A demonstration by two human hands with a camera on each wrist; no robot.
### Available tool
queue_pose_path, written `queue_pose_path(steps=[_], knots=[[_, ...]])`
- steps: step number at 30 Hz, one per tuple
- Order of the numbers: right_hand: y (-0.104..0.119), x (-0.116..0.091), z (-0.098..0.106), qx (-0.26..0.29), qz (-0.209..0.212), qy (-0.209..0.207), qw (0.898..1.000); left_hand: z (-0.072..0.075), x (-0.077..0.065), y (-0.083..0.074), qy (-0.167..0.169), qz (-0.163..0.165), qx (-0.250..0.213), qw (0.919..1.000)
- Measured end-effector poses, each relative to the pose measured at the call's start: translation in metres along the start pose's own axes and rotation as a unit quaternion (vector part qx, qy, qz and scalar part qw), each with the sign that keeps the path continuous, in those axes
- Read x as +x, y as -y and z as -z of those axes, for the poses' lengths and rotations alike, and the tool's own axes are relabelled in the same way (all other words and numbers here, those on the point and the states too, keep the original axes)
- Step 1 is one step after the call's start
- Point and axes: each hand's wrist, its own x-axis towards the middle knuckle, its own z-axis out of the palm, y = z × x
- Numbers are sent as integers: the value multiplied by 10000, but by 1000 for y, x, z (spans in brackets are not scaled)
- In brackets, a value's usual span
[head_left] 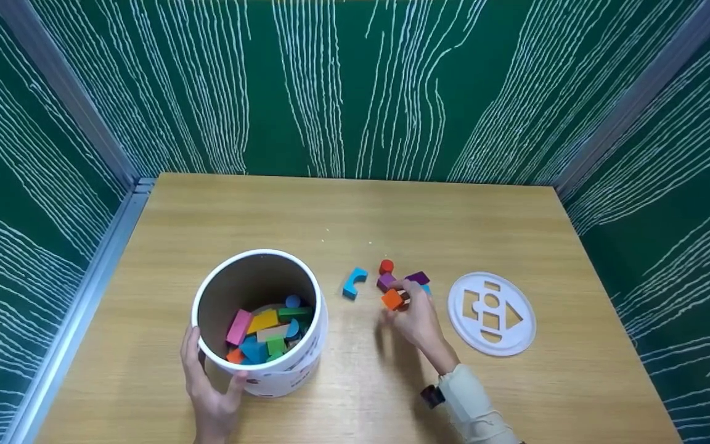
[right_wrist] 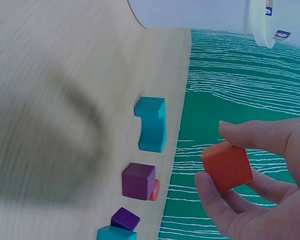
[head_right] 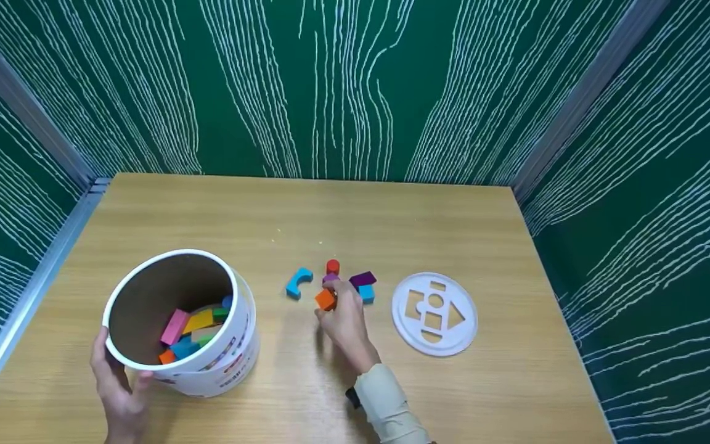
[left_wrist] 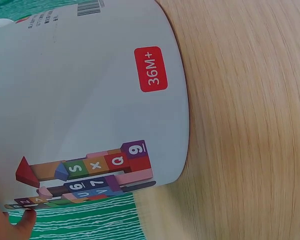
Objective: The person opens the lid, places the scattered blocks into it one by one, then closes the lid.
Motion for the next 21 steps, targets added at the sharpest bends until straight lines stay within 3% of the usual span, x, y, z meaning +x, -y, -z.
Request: queue_pose_path(steps=[5,14,21], knots=[[7,-1,2,24,316,-95,9995,0,0,1,-1,-103,-161,9998],[27,-3,10,-126,863,-135,9961,1,1,-1,93,83,-142,9998],[44,-3,16,-231,1005,-32,9947,1,0,0,55,-19,-126,9999]])
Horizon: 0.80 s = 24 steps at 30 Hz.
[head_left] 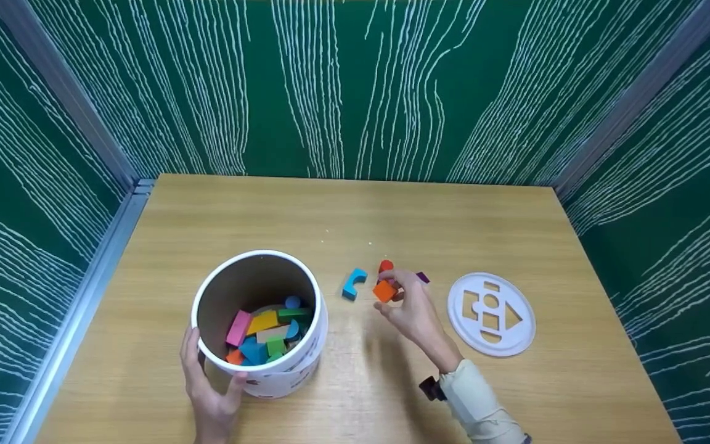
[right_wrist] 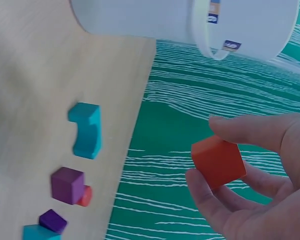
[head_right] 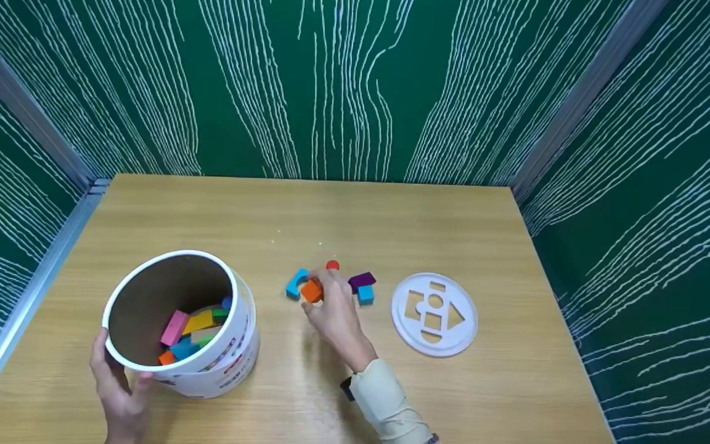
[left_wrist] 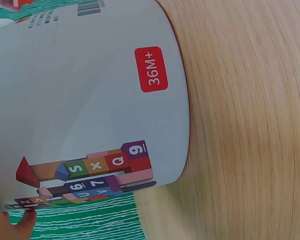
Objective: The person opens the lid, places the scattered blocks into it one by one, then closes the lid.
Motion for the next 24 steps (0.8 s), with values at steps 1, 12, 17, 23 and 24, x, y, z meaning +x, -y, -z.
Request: queue_pose_path(steps=[1,12,17,23,24], knots=[[3,0,1,12,29,7,10000,0,0,0,-5,1,15,10000],[37,4,8,-145,838,-50,9964,0,1,0,18,-7,19,10000],[55,3,9,-146,1060,-6,9943,0,0,-1,6,7,10,10000],[72,2,11,-158,1324,113,9910,0,0,-2,-7,156,100,9998],[74,2,11,-171,1357,157,9905,0,0,-2,-12,182,117,9998]])
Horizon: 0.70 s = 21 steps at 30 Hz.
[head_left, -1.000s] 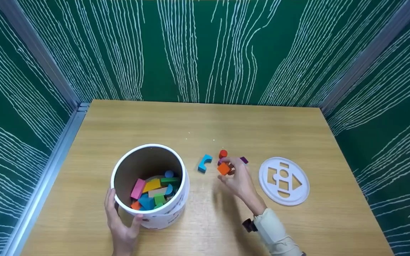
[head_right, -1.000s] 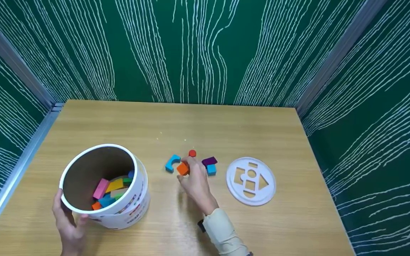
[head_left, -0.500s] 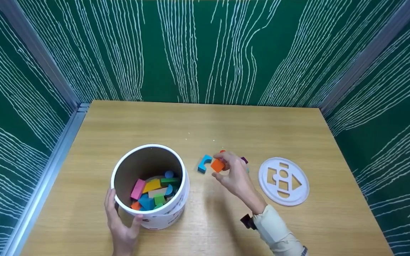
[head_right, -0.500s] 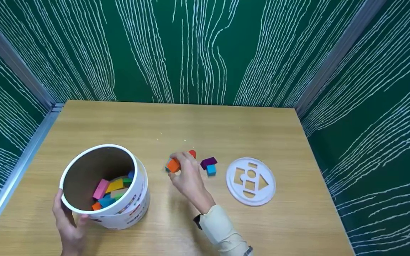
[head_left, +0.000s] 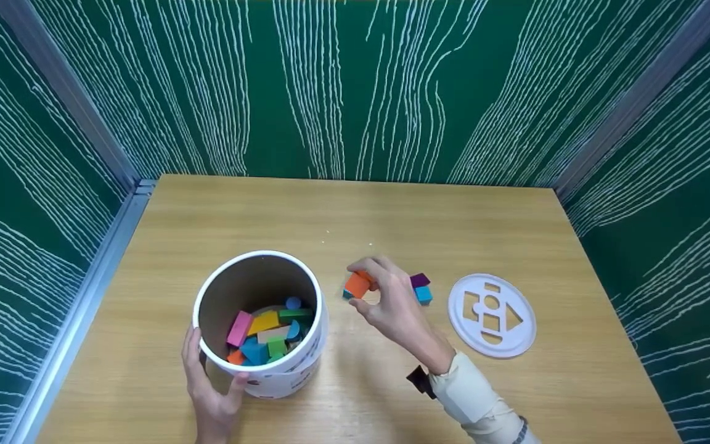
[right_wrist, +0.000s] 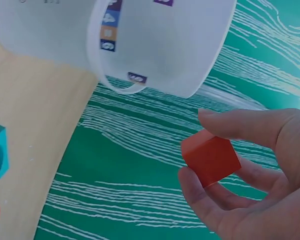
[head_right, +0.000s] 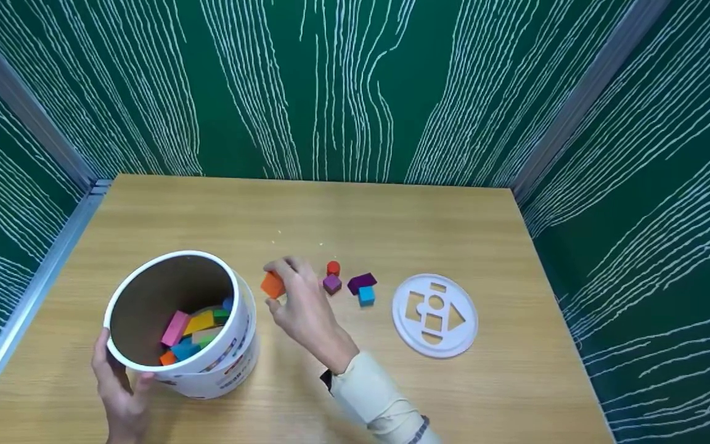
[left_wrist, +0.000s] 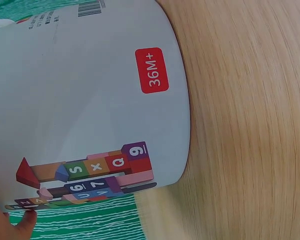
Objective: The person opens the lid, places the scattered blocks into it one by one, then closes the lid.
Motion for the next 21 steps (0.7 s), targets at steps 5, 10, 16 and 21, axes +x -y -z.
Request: queue_pose_path(steps=[5,10,16,21], knots=[[11,2,3,90,-24,269,9996,0,0,-1,17,76,-1,10000],[22,6,2,107,-24,460,9989,1,0,-3,12,131,38,9999],[33,11,-2,159,195,549,9982,0,0,-3,1,140,-3,9999],[37,11,-4,187,227,647,9975,-1,0,-2,-15,83,-3,10000]])
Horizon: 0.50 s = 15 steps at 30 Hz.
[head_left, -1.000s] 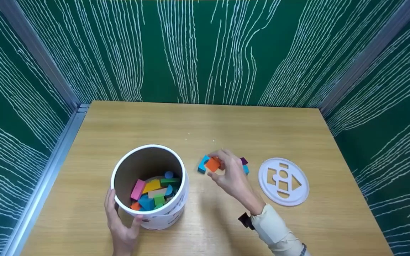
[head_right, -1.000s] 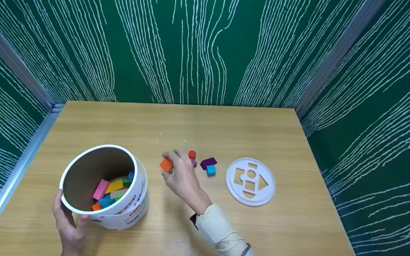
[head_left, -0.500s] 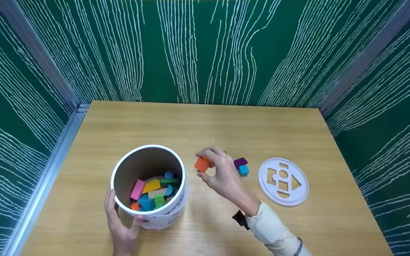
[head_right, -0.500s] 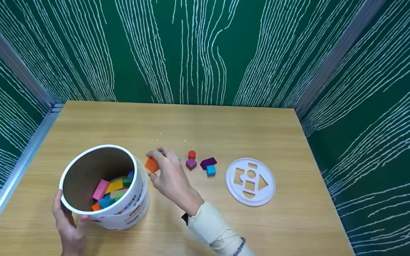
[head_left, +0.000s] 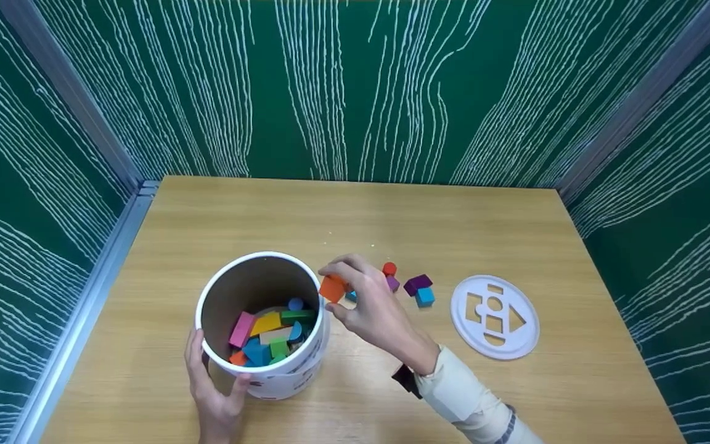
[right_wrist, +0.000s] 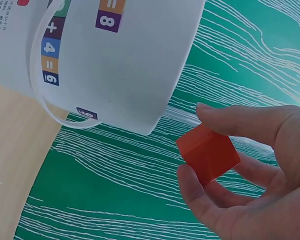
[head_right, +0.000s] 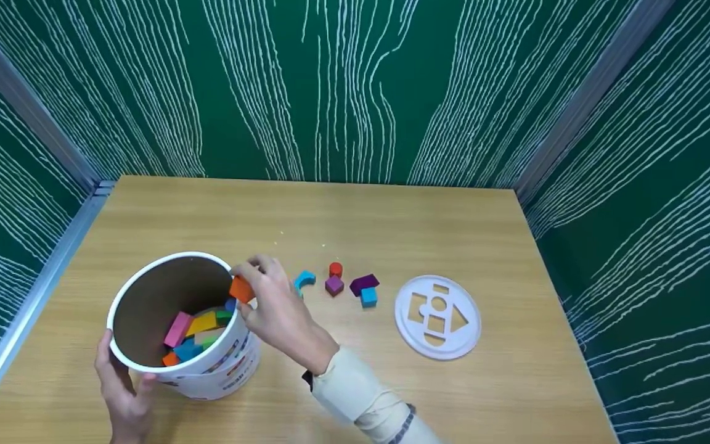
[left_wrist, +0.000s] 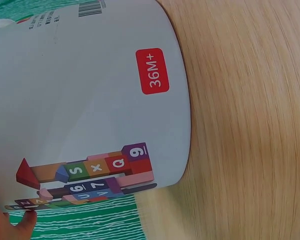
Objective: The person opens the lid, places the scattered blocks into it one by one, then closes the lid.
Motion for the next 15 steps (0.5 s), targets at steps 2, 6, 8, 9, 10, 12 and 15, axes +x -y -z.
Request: queue_pose_path(steps=[2,6,8,9,10,12,15], knots=[[1,-1,-1,21,-19,31,10000,0,0,-3,2,43,41,10000],[5,0,-4,43,-3,122,9999,2,0,-19,-35,54,2,10000],[6,1,-6,51,18,185,9998,3,1,-28,-46,44,-24,10000],[7,1,-7,45,26,223,9997,3,1,-32,-49,49,-22,10000],[8,2,-9,40,28,268,9996,3,1,-34,-47,63,-8,10000],[10,3,-12,29,25,371,9993,3,2,-36,-23,127,69,9999],[11,5,-17,-1,25,534,9986,3,2,-36,12,165,39,9999]])
